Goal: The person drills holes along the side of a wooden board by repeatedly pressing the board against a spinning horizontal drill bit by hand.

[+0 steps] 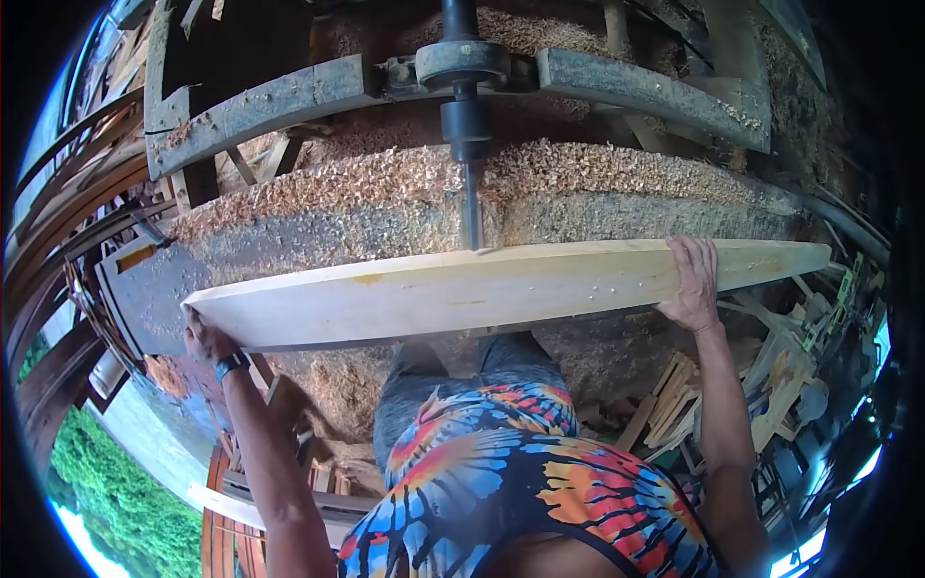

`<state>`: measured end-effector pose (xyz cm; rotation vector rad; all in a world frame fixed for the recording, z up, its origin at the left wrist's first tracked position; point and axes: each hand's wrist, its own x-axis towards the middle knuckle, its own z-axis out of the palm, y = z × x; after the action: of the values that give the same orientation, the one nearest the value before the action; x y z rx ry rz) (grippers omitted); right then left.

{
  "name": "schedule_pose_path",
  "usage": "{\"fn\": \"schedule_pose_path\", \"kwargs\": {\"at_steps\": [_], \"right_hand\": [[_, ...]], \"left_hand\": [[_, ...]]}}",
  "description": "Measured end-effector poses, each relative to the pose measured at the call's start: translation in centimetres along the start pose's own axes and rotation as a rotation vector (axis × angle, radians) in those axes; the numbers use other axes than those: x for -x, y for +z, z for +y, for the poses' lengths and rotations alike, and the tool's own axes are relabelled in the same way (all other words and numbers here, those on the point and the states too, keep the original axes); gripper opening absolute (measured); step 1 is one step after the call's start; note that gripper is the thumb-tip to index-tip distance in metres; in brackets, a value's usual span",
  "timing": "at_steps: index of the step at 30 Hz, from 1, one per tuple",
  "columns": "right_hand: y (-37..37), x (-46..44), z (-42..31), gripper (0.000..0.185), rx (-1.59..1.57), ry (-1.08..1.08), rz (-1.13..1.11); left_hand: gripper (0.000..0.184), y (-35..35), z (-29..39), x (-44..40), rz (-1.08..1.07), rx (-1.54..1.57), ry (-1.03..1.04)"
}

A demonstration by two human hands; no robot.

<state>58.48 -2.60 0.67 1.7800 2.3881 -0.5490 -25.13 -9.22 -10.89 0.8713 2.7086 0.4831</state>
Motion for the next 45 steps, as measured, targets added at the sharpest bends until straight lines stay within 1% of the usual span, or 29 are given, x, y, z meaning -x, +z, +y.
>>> {"fn": "schedule_pose_path", "kwargs": {"at_steps": [1,2,4,5,7,9,11,13,14,16,19,21,23,26,29,31,33,36,39,41,43,45], "right_hand": [[0.0,0.0,-0.1,0.092,0.004,-0.002,-0.001],[0.0,-0.1,-0.1,0.092,0.008,-0.005,0.0],[-0.1,-0.1,-0.1,0.093,0.004,-0.002,-0.006],[-0.1,-0.2,0.0,0.093,0.002,-0.001,-0.007],[-0.1,-0.4,0.0,0.094,0.004,-0.013,-0.002],[-0.1,-0.5,0.0,0.095,0.009,-0.019,-0.006],[-0.2,-0.6,0.1,0.096,0.016,-0.02,-0.022],[-0.2,-0.6,0.1,0.097,0.015,-0.026,-0.008],[-0.2,-0.6,0.1,0.097,0.014,-0.029,0.001],[-0.3,-0.7,0.1,0.096,0.011,-0.028,0.001],[-0.3,-0.7,0.1,0.095,0.006,-0.027,0.004],[-0.3,-0.7,0.1,0.094,0.005,-0.031,0.01],[-0.3,-0.8,0.1,0.093,0.006,-0.036,0.017],[-0.3,-0.7,0.3,0.093,0.002,-0.039,0.015],[-0.3,-0.8,0.3,0.092,0.007,-0.034,0.005],[-0.3,-0.7,0.3,0.092,0.009,-0.033,0.006],[-0.2,-0.8,0.4,0.092,0.007,-0.03,0.004],[-0.2,-0.8,0.4,0.092,0.002,-0.026,0.001],[-0.1,-0.8,0.5,0.092,-0.002,-0.026,0.004],[-0.2,-0.9,0.5,0.092,0.0,-0.026,0.007],[-0.2,-0.9,0.5,0.092,-0.001,-0.028,0.009],[-0.2,-0.9,0.5,0.092,0.002,-0.029,0.009]], "left_hand": [[0.058,-0.1,0.2,0.1,-0.043,-0.1,-0.006],[0.057,-0.7,5.0,2.3,0.01,-0.104,-0.055],[0.046,-0.5,6.6,3.3,0.105,-0.005,0.013],[0.037,0.3,4.5,2.5,0.15,0.102,0.13],[0.034,0.4,3.5,1.9,0.175,0.116,0.261],[0.038,0.0,3.4,1.5,0.14,-0.037,0.272],[0.041,-0.4,5.1,2.3,0.122,-0.127,0.247],[0.042,-0.3,4.4,2.0,0.097,-0.155,0.275],[0.043,-0.1,2.0,1.0,0.077,-0.152,0.325],[0.043,0.1,2.7,1.0,0.067,-0.102,0.319],[0.044,0.0,4.9,2.3,0.077,0.001,0.18],[0.044,-0.2,6.1,2.7,0.079,0.03,0.128],[0.045,0.0,5.1,2.2,0.073,0.111,0.142],[0.047,0.0,2.9,1.3,0.059,0.111,0.186],[0.049,-0.3,4.7,2.3,0.058,-0.087,0.182],[0.05,-0.7,5.9,2.8,0.065,-0.141,0.158],[0.05,-0.7,6.2,2.9,0.071,-0.071,0.135],[0.04,-0.3,5.4,2.5,0.13,-0.075,0.259],[0.035,-0.1,6.5,2.6,0.13,0.581,-0.045],[0.037,0.2,3.8,1.3,0.127,0.489,0.08],[0.038,0.2,3.4,1.2,0.131,0.412,0.141],[0.038,0.0,3.3,1.2,0.133,0.369,0.133]]}}
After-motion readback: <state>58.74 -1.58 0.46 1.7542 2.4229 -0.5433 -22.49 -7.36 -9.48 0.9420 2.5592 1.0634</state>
